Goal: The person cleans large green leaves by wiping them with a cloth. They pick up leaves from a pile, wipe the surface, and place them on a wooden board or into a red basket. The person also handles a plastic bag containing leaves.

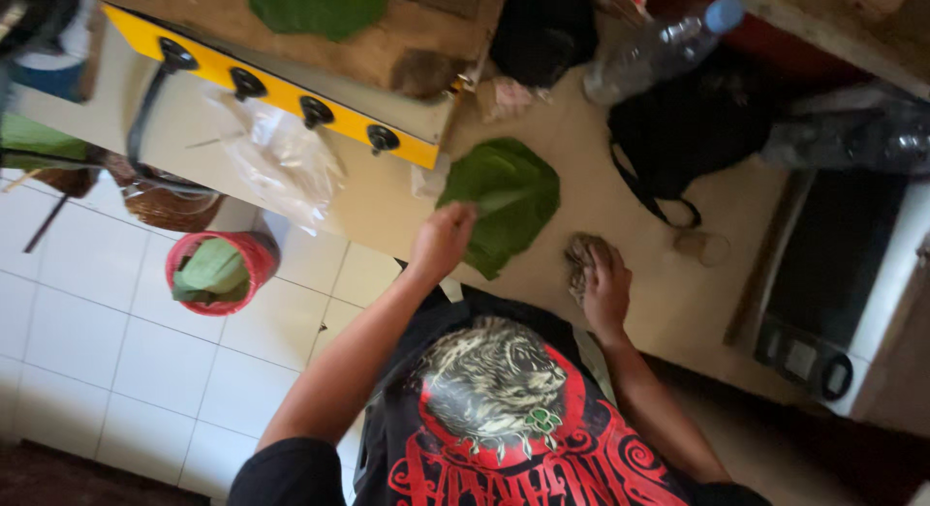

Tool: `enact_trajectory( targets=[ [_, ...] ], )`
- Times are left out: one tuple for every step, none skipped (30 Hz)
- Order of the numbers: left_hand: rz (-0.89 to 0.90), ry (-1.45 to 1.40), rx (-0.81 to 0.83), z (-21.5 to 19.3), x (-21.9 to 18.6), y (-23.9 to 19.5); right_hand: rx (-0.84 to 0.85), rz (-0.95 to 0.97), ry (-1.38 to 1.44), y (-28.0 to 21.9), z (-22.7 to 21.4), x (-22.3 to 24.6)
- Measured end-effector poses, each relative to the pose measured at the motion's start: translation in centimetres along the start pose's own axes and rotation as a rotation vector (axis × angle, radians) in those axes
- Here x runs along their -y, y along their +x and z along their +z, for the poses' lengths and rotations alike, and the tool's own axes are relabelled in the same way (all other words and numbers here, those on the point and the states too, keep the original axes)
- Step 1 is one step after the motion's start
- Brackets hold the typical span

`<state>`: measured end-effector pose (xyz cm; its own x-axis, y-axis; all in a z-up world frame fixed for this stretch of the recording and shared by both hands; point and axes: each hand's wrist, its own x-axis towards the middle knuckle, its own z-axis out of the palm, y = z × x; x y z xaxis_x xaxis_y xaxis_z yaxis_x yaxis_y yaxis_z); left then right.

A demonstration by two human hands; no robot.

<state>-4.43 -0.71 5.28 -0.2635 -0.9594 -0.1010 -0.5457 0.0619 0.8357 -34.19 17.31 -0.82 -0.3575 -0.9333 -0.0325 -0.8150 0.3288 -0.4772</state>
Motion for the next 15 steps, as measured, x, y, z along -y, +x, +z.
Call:
enact_trajectory(
  targets=[
    [-0.077, -0.137, -0.119, -1.1, -1.2, 0.7, -0.023, -0.02, 0.007, 0.0, -0.1, 0.2],
    [-0.15, -0.187, -0.157, -3.4, -2.0, 1.9, -0.03, -0.034, 0.006, 0.1, -0.1, 0.3],
    [-0.226, -0.242, -0.193, -6.4, -2.8, 3.2, -0.035, -0.046, 0.0, 0.1, -0.2, 0.3],
    [-0.001, -0.419, -0.31, -9.7, -3.5, 4.1, -0.04, -0.058, -0.005, 0.1, -0.1, 0.3],
    [-0.034, -0.384, -0.416, -12.9, -4.3, 5.3, -0.023, -0.05, -0.017, 0.1, -0.1, 0.2],
    [0.067, -0.555, -0.477, -15.7, -5.2, 7.1, -0.005, -0.042, -0.029, 0.2, 0.0, 0.1],
    [0.014, -0.309, -0.623, -18.7, -5.8, 8.6, 0.011, -0.032, -0.043, 0.1, 0.0, 0.0],
    [0.062, -0.121, -0.741, -21.5, -6.5, 10.1, 0.007, -0.034, -0.037, 0.1, 0.1, -0.1],
    [0.132, -0.162, -0.815, -23.2, -7.1, 11.3, -0.001, -0.033, -0.031, 0.1, 0.2, 0.0],
    [0.205, -0.204, -0.887, -24.5, -7.4, 12.6, -0.01, -0.031, -0.026, 0.1, 0.2, 0.0],
    [0.299, -0.139, -0.856, -25.1, -7.5, 13.9, -0.015, -0.032, -0.019, 0.1, 0.2, 0.0],
    [0.392, -0.075, -0.823, -25.5, -7.2, 15.4, -0.021, -0.033, -0.012, 0.1, 0.2, 0.1],
    [0.482, -0.008, -0.789, -25.8, -6.5, 16.8, -0.024, -0.035, -0.004, 0.1, 0.2, 0.2],
    [0.507, 0.152, -0.736, -25.6, -5.4, 18.2, -0.011, -0.018, -0.016, 0.0, 0.2, 0.2],
    [0.533, 0.31, -0.68, -24.9, -4.1, 19.2, -0.001, 0.0, -0.027, 0.0, 0.2, 0.3]
  ],
)
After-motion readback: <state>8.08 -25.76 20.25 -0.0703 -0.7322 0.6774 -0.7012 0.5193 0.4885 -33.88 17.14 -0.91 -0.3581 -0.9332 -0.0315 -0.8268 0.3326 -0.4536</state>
